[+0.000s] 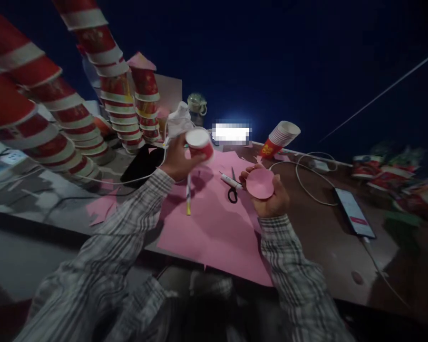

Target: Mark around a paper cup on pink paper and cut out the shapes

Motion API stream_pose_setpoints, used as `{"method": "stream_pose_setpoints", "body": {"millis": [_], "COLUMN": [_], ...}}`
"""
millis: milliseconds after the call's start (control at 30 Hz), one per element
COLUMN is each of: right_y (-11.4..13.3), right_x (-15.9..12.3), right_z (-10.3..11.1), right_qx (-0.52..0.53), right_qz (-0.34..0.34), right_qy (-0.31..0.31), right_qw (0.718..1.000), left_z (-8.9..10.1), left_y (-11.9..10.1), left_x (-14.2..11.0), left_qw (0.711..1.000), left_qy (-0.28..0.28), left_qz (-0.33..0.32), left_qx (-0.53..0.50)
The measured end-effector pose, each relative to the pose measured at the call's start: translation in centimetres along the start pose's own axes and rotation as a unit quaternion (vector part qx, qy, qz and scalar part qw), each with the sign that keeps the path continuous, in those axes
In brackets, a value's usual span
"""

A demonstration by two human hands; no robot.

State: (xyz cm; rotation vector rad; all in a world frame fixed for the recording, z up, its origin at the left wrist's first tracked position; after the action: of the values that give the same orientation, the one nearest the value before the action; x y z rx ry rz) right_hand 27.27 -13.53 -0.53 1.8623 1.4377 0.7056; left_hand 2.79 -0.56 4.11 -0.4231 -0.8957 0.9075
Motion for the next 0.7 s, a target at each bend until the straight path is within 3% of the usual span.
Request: {"method": "stream_pose_setpoints", "body": {"millis": [100, 200, 267, 400, 600, 700], "right_y": [1.0, 1.5, 1.8, 2.5, 2.1, 1.2], "right_x": [-0.3, -0.7, -1.2, -2.4, -3.4, -3.4], "right_z": [0.4, 0.1, -0.5, -2.3, -4.4, -4.6], "right_qx": [-0.098, -0.211, -0.292, -0.447, -0.56, -0.609], "right_qz": [0.098, 0.181, 0.222, 0.297, 0.357, 0.373], "right_qy": [-0.027, -0.008, 0.018, 0.052, 0.114, 0.139], "right_qw": [0.99, 0.961, 0.93, 0.842, 0.738, 0.686], "left_z": [-3.1, -4.9, -5.7, -6.8, -8.3, -8.6], "left_y": [-4.0, -5.8, -5.8, -4.8, -4.4, -4.6], "left_x": [-3.7, -6.0, -6.5, -6.5, -7.5, -7.8], "left_qw": [0.983, 0.965, 0.955, 0.95, 0.947, 0.953], "left_qy": [0.157, 0.216, 0.228, 0.215, 0.252, 0.243], "left_qz": [-0.038, -0.023, -0.008, 0.002, -0.013, -0.028], "left_qx": [-0.09, -0.146, -0.187, -0.226, -0.199, -0.18]}}
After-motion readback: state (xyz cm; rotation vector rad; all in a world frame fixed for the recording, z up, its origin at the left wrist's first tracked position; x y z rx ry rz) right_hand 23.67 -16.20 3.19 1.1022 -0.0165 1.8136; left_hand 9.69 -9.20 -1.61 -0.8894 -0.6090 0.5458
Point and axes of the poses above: each hand's wrist, its own x-axis towards the middle knuckle, its own z-axis out of the back of the hand, y = z × x, the point moved 6 cm from there along x, towards the middle knuckle, and after that the axes turned 5 degrees about -z, right-handed, at the moved point
